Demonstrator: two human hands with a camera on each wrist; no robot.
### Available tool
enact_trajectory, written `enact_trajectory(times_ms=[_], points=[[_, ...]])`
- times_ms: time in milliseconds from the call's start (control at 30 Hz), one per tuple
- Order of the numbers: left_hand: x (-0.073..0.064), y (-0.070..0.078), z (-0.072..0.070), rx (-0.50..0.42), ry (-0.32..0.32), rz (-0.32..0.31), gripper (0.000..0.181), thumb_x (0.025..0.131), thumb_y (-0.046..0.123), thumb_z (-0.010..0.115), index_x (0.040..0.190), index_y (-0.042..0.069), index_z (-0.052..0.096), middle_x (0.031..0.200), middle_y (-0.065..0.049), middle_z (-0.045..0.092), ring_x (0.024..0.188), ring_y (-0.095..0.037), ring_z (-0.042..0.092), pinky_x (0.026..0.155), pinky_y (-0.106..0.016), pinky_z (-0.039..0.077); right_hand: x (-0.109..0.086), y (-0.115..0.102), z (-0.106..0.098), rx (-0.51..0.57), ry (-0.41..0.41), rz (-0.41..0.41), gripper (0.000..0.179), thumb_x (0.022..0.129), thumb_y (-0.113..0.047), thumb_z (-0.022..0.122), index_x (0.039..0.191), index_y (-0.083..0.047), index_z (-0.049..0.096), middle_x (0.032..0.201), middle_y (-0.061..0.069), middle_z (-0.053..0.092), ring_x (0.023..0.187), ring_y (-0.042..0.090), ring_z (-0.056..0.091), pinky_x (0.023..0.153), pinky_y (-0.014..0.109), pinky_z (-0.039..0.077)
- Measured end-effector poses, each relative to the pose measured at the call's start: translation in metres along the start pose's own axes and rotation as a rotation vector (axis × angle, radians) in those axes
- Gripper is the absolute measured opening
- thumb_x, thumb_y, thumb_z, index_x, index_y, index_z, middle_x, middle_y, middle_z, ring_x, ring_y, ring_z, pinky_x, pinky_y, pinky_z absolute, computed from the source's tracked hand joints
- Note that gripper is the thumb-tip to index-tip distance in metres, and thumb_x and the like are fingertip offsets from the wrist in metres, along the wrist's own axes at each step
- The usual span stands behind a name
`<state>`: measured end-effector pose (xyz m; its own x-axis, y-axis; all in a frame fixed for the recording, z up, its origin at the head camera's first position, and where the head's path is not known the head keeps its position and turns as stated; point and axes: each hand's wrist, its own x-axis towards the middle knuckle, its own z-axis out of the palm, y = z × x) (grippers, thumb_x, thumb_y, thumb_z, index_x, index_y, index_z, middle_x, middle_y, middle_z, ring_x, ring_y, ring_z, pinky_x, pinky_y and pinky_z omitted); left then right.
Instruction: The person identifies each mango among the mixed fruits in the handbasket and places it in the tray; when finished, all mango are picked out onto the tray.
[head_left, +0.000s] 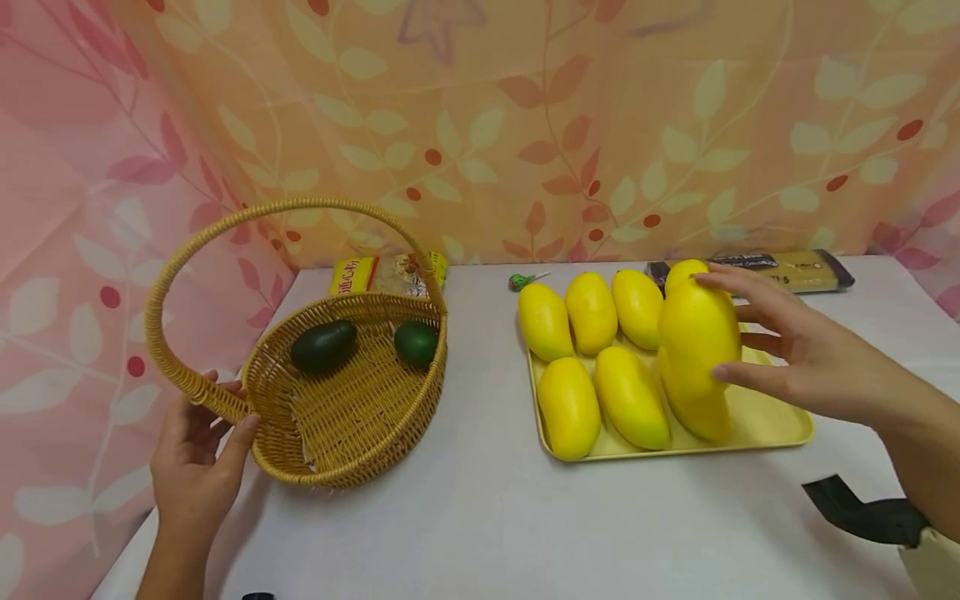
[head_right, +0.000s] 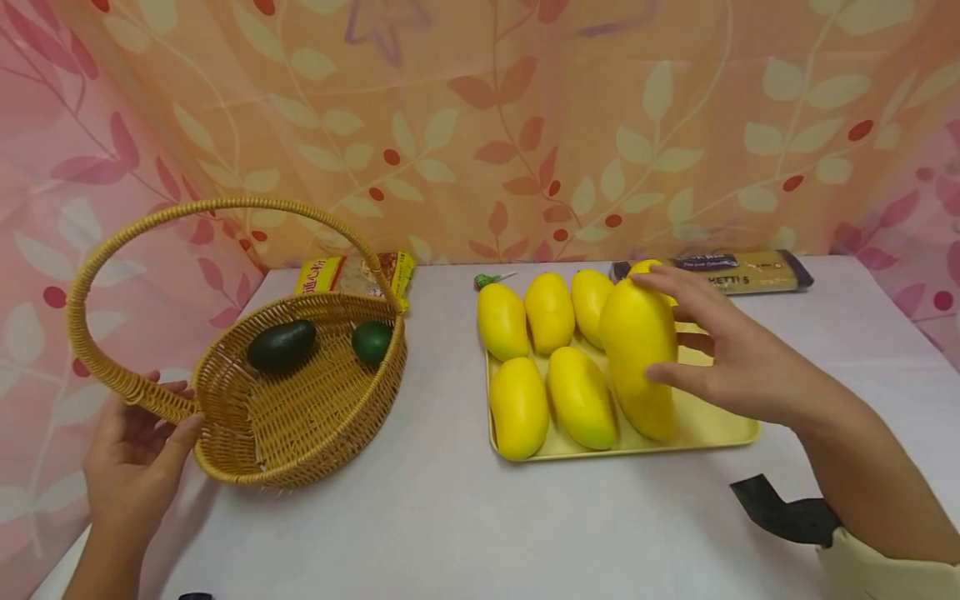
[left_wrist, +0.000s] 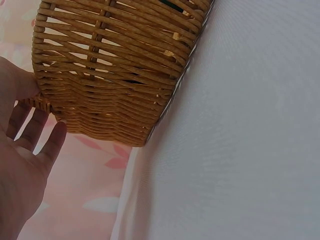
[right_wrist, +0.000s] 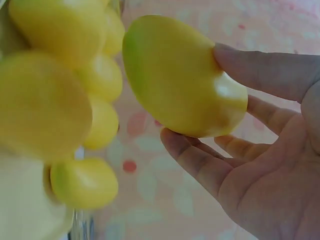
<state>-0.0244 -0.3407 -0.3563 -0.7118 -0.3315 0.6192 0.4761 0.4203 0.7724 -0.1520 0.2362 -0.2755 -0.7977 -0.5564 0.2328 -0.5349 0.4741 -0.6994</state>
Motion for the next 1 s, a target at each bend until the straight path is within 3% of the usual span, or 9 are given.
enact_trajectory(times_ms=[167,233,300,400,467,533,733,833,1000], points=[[0.000,0.000,0.000,0.065,-0.008,0.011,0.071,0.075,-0.034,0.060,0.140,-0.007,0.049,0.118,-0.017,0.062,0.110,-0.021,0.062,0.096,-0.020,0.049,-0.016,0.025,-0.020,-0.079,0.011,0.158,0.100,0.078,0.008,0.080,0.159,-0.023,0.029,0.158,0.008,0.025,0.119,0.042,0.042,0.082,-0.001,0.037],[0.001,0.000,0.000,0.084,-0.009,0.017,0.071,0.076,-0.033,0.060,0.141,-0.007,0.049,0.118,-0.018,0.062,0.110,-0.021,0.062,0.096,-0.019,0.049,-0.021,0.037,-0.024,-0.110,0.003,0.207,0.100,0.078,0.005,0.082,0.159,-0.020,0.028,0.157,0.013,0.026,0.117,0.047,0.043,0.087,0.014,0.050],[0.001,0.000,0.000,0.117,-0.011,0.021,0.071,0.076,-0.033,0.061,0.141,-0.006,0.049,0.118,-0.017,0.062,0.110,-0.020,0.063,0.096,-0.019,0.049,-0.025,0.050,-0.028,-0.128,-0.019,0.248,0.100,0.079,0.000,0.083,0.159,-0.018,0.026,0.156,0.021,0.026,0.116,0.054,0.043,0.084,0.017,0.053],[0.001,0.000,0.001,0.108,-0.007,0.014,0.071,0.076,-0.033,0.061,0.141,-0.007,0.049,0.118,-0.017,0.062,0.110,-0.020,0.063,0.096,-0.019,0.049,-0.029,0.067,-0.032,-0.120,-0.088,0.351,0.099,0.084,-0.012,0.082,0.160,-0.013,0.019,0.154,0.033,0.020,0.115,0.063,0.040,0.092,0.055,0.052],[0.000,0.000,0.001,0.085,-0.005,0.003,0.071,0.076,-0.033,0.060,0.141,-0.007,0.049,0.118,-0.018,0.062,0.110,-0.021,0.063,0.096,-0.019,0.049,-0.032,0.077,-0.034,-0.106,-0.137,0.431,0.100,0.086,-0.019,0.080,0.161,-0.015,0.014,0.155,0.035,0.017,0.116,0.062,0.040,0.093,0.059,0.051],[-0.001,-0.001,0.001,0.062,-0.001,-0.001,0.071,0.076,-0.034,0.060,0.140,-0.007,0.049,0.118,-0.018,0.062,0.110,-0.021,0.062,0.096,-0.020,0.049,-0.034,0.085,-0.033,-0.086,-0.189,0.484,0.098,0.089,-0.023,0.078,0.161,-0.014,0.012,0.155,0.036,0.013,0.117,0.062,0.039,0.084,0.077,0.042],[0.000,-0.001,0.000,0.030,-0.011,0.029,0.071,0.075,-0.034,0.059,0.140,-0.008,0.049,0.119,-0.018,0.062,0.110,-0.022,0.062,0.096,-0.020,0.049,-0.036,0.099,-0.028,-0.017,-0.282,0.467,0.088,0.092,-0.022,0.073,0.160,-0.019,0.018,0.155,0.034,0.016,0.120,0.060,0.040,0.078,0.070,0.047],[0.000,-0.002,0.001,0.000,-0.014,0.026,0.071,0.075,-0.035,0.058,0.140,-0.009,0.048,0.119,-0.019,0.062,0.111,-0.022,0.062,0.096,-0.020,0.049,-0.034,0.100,-0.026,0.017,-0.287,0.454,0.080,0.094,-0.020,0.070,0.157,-0.015,0.022,0.154,0.032,0.020,0.122,0.059,0.038,0.079,0.071,0.047],[0.001,-0.002,0.001,0.087,-0.014,0.007,0.072,0.075,-0.034,0.060,0.141,-0.007,0.049,0.119,-0.016,0.063,0.111,-0.021,0.062,0.096,-0.020,0.049,-0.031,0.099,-0.023,0.022,-0.291,0.493,0.076,0.095,-0.023,0.068,0.154,-0.004,0.023,0.150,0.037,0.023,0.121,0.056,0.038,0.080,0.065,0.051]])
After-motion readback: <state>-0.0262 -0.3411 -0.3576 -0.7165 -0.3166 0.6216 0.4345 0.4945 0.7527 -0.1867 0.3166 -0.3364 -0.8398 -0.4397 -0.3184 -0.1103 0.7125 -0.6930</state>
